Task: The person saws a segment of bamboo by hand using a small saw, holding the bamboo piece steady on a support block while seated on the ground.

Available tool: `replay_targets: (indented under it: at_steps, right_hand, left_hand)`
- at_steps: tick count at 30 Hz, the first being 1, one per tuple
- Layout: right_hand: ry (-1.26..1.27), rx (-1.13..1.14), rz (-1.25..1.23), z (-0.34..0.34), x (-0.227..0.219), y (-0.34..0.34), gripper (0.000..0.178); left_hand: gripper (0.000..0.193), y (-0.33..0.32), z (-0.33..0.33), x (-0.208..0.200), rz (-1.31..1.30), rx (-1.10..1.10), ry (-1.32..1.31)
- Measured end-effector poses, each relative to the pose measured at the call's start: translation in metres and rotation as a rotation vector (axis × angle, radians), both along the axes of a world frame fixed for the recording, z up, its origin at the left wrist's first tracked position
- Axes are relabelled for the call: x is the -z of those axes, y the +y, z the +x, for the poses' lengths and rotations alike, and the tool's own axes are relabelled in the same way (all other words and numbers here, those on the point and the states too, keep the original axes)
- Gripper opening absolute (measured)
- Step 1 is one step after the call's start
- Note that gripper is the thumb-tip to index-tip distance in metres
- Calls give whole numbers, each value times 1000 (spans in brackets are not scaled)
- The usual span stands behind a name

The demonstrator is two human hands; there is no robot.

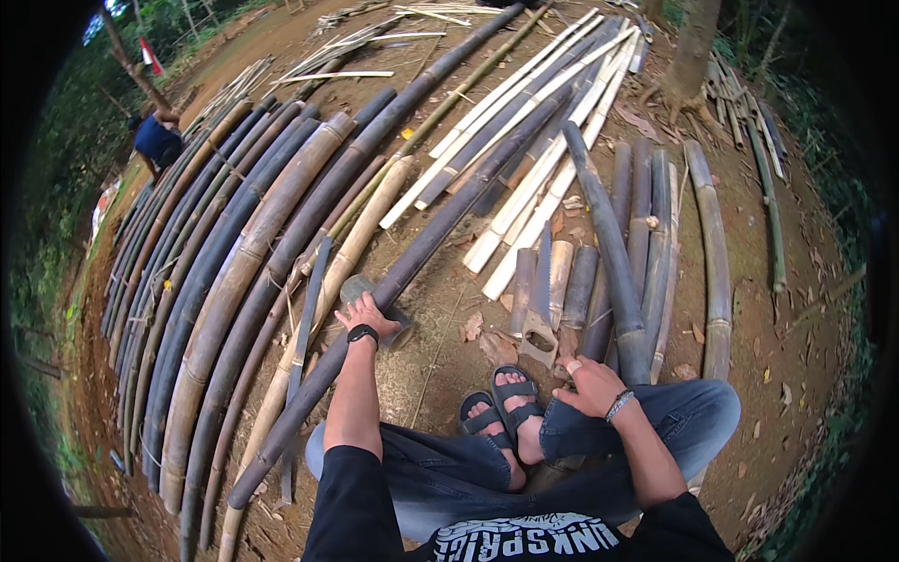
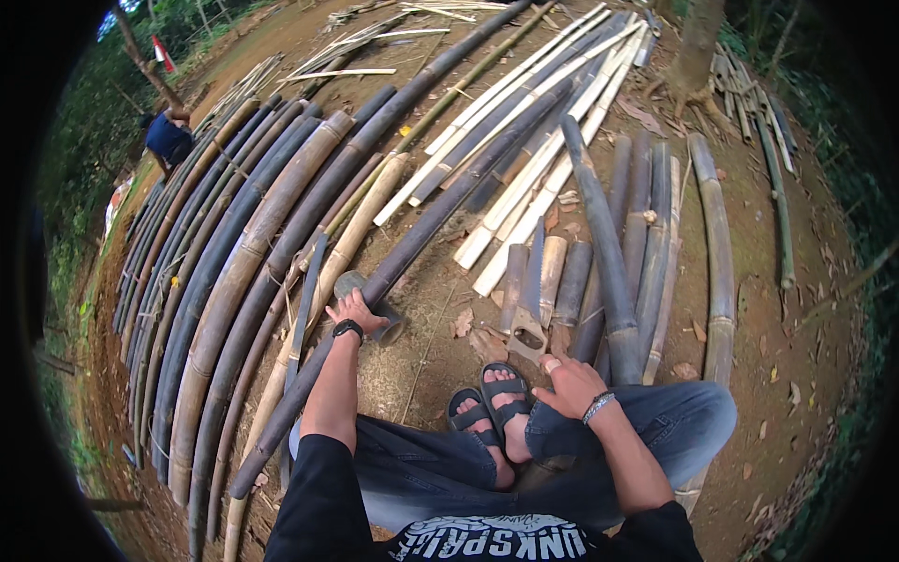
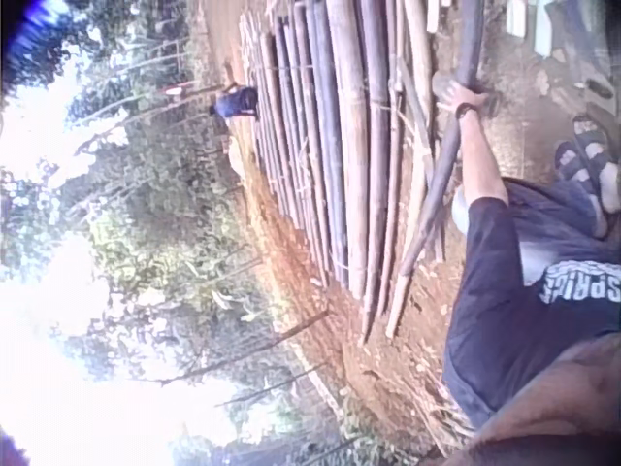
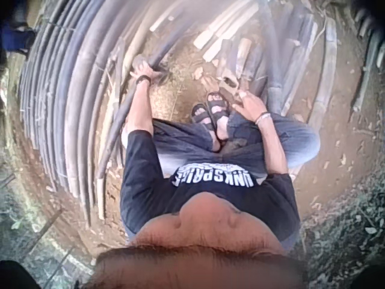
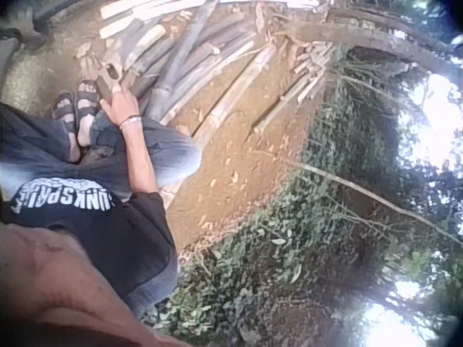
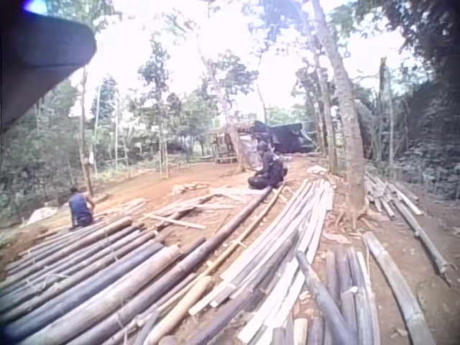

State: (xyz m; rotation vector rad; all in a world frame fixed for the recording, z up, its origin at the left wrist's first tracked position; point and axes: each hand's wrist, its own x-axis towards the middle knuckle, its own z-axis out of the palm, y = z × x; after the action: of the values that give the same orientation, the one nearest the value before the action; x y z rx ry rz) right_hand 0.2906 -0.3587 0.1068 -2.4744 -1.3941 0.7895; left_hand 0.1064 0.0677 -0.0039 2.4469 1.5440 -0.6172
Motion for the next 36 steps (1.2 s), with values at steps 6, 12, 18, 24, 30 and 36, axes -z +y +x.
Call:
replay_targets:
  at_steps: [6,12,18,24,30,36]
  right_hand:
    - [10,-61,-141,-3,17,-19,61]
    - [3,-63,-81,-2,20,8,58]
    - [30,157,-24,-7,83,33,62]
    - [-44,162,190,-8,105,29,64]
    - [-59,213,270,4,146,27,51]
    - [-21,137,85,2,159,24,62]
  left_hand:
    - [129,-11,3,0,37,4,33]
    - [131,-2,1,5,-22,28,-48]
    - [137,1,-18,15,7,8,-97]
    - [140,19,-11,26,-78,-22,-109]
    - [138,10,-10,29,-51,-6,-69]
    - [145,20,-4,32,-110,-50,-31]
